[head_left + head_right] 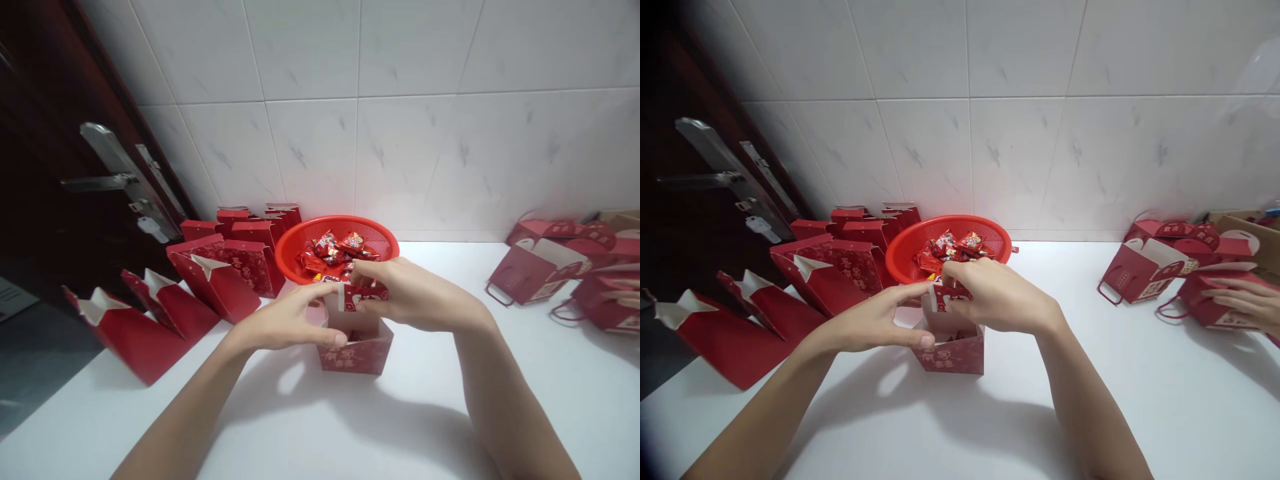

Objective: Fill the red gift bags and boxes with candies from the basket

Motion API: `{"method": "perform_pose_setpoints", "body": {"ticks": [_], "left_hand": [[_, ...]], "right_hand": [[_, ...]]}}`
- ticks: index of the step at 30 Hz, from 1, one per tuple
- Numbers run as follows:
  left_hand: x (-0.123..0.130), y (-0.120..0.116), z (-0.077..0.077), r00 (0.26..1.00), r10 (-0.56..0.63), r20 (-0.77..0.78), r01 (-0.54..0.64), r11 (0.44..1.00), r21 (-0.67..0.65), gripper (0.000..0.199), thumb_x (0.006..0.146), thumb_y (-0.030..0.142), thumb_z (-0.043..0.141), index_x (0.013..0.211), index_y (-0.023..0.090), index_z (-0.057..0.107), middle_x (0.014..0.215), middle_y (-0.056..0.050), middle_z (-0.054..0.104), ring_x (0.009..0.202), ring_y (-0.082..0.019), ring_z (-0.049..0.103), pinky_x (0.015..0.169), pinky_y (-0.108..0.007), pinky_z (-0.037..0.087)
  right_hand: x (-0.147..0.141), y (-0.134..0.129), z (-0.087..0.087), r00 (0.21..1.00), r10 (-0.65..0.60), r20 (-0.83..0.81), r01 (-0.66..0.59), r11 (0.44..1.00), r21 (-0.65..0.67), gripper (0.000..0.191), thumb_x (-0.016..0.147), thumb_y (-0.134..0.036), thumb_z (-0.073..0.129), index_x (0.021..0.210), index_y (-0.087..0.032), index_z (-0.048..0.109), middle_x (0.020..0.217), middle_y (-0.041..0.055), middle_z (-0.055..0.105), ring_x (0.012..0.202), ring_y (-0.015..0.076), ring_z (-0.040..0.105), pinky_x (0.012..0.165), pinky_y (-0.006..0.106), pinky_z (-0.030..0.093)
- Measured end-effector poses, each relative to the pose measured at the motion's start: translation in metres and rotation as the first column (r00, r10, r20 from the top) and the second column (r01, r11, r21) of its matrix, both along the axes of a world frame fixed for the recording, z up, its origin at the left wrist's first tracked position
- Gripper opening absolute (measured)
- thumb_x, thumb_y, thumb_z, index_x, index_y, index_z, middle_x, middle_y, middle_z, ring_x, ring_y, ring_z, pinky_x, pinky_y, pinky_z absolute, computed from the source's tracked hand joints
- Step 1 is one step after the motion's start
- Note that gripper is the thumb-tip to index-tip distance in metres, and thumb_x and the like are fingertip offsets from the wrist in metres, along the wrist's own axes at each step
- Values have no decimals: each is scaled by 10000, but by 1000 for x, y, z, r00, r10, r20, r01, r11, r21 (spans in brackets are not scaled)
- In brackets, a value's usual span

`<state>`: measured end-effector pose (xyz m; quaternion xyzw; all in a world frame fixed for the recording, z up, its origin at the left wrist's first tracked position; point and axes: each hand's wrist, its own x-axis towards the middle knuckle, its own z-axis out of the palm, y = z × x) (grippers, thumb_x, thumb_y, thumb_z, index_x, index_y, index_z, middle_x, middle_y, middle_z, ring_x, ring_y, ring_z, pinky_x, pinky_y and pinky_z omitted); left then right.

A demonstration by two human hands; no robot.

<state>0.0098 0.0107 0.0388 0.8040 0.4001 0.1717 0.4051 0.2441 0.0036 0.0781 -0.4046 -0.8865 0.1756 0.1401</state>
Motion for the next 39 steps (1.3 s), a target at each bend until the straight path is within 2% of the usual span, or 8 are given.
{"method": "perform_pose_setpoints", "body": {"ticks": [7, 13, 22, 23, 27, 30, 33, 39], "left_hand": [[0, 0, 0, 998, 36, -51, -36, 999, -4, 796, 739, 547, 792, 1453, 351, 500, 1515, -49, 512, 1382, -336, 468, 1152, -484, 356], [0, 1, 0, 1000, 11, 2, -11, 1000, -12, 738, 750, 466, 804, 1427, 330, 542, 1509, -55, 519, 1395, -345, 444, 1151, -487, 354], [1, 3, -3, 999, 32, 34, -31, 999, -21, 532, 846, 499, 701, 1334, 302, 633, 1445, -22, 588, 1321, -306, 530, 1110, -424, 420], [1, 4, -3, 998, 39, 39, -38, 999, -14, 501, 861, 502, 681, 1317, 297, 648, 1432, -21, 600, 1317, -304, 535, 1110, -425, 422], [1, 3, -2, 999, 25, 47, -25, 1000, -2, 475, 911, 512, 613, 1344, 317, 632, 1386, -16, 640, 1285, -290, 572, 1097, -440, 442], [-1, 2, 1, 1000, 1, -4, -1, 1000, 27, 585, 849, 524, 698, 1398, 365, 573, 1459, 3, 577, 1313, -297, 554, 1103, -430, 437], [-3, 2, 0, 999, 6, -34, -3, 996, 88, 678, 780, 523, 772, 1407, 379, 558, 1485, 6, 548, 1348, -307, 522, 1141, -437, 395], [-4, 5, -8, 999, 43, -16, -41, 990, 137, 593, 803, 488, 760, 1353, 312, 625, 1405, -23, 625, 1315, -308, 557, 1131, -442, 413]], "right_hand": [[-4, -1, -1, 1000, -3, -23, 3, 1000, 6, 40, 895, -162, 574, 889, -199, 589, 900, 37, 683, 718, 149, 580, 559, 263, 311], [-2, -1, -1, 998, 37, 46, -37, 999, 3, 42, 922, -211, 568, 927, -204, 609, 832, 15, 685, 613, 127, 530, 529, 269, 280], [8, 6, -3, 999, -18, 38, 17, 1000, 20, 51, 862, -177, 586, 903, -208, 592, 809, 15, 644, 652, 147, 525, 553, 272, 280], [10, 7, -3, 999, -31, 41, 30, 999, 28, 22, 866, -195, 592, 877, -209, 579, 797, 14, 635, 646, 148, 519, 553, 275, 277], [14, 10, -2, 999, -46, 26, 45, 998, 46, 144, 894, -328, 617, 862, -215, 535, 792, 12, 620, 679, 163, 526, 574, 276, 302], [18, 12, -1, 1000, -16, 14, 15, 1000, 19, 286, 869, -462, 666, 938, -215, 538, 885, 28, 635, 750, 182, 556, 611, 279, 350], [21, 14, -2, 996, -23, 86, 27, 999, -40, 378, 825, -526, 703, 934, -212, 523, 881, 31, 617, 725, 183, 545, 598, 283, 372], [18, 18, -5, 988, -70, 140, 86, 990, -111, 289, 815, -328, 699, 1026, -218, 536, 855, 18, 613, 665, 165, 538, 559, 275, 381]]}}
